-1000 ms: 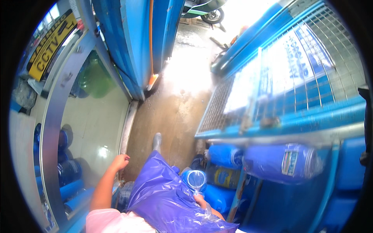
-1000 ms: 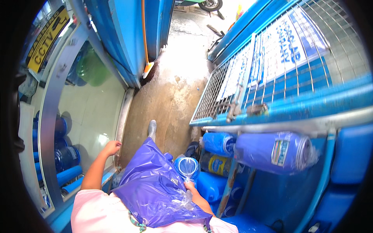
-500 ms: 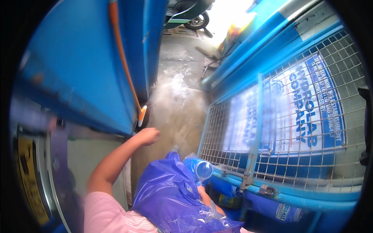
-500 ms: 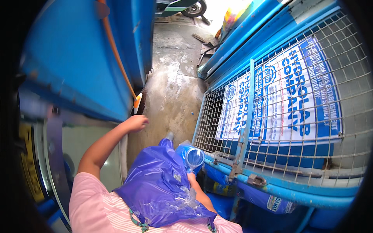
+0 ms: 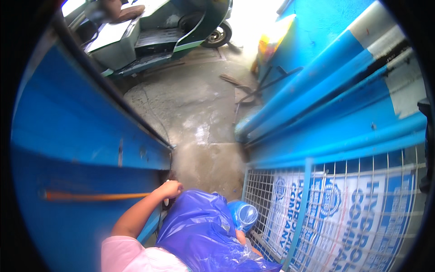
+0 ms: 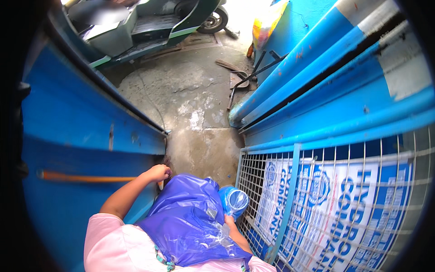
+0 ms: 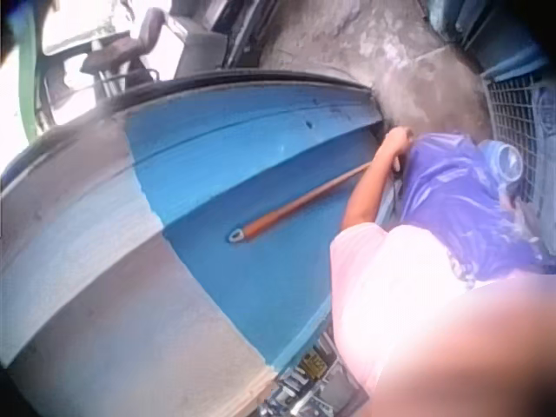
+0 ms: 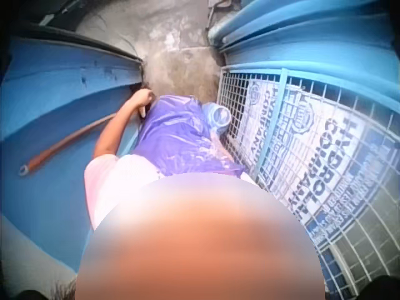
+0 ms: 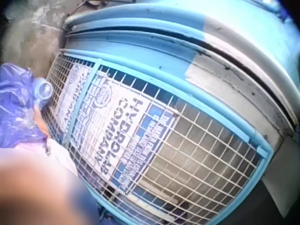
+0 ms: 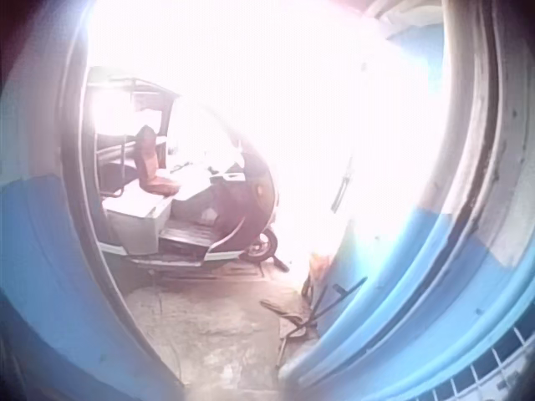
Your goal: The person repeatedly picks up blue water containers from a storage area and loads them into the back of a three-wheeled vehicle. The person carries the containers one at a time, places them in the vehicle, and returns to the storage area to repeat the process.
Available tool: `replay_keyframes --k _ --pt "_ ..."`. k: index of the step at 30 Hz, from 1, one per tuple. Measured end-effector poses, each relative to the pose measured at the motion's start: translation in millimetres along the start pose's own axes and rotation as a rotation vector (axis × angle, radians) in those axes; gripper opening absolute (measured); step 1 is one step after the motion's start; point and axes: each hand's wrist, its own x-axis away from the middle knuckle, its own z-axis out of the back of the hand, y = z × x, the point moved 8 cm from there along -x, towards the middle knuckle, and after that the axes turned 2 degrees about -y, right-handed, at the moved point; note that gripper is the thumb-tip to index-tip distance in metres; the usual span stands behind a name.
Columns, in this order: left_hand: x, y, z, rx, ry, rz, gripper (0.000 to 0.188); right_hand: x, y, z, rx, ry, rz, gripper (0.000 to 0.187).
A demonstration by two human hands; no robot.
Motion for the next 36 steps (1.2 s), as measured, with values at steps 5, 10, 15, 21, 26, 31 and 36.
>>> replay_keyframes --k 5,10,15,21,26,31,36 --pt "-141 -42 42 0.023 -0.157 0.091 0.03 22 -72 112 -0.853 0.038 -0.366 0.043" --pt "-274 -96 136 0.001 -0.126 0.119 0.03 -59 -167 207 -0.488 0.096 -0.301 0.038" --pt "-299 -184 244 0.051 -0.026 0.271 0.03 -131 -249 290 -0.413 0.14 -0.227 0.033" --pt "-285 -279 336 0.111 0.098 0.41 0.027 -185 -354 397 -0.56 0.222 -0.118 0.029" --pt "-242 -360 393 0.303 0.287 0.515 0.024 -253 -440 484 -0.617 0.12 -0.046 0.028" --pt "-175 -420 421 0.406 0.473 0.682 0.025 -326 -534 529 -0.422 -0.042 0.111 0.041" --pt "-142 -462 434 0.553 0.696 0.765 0.024 -399 -675 576 0.616 0.033 0.439 0.051"
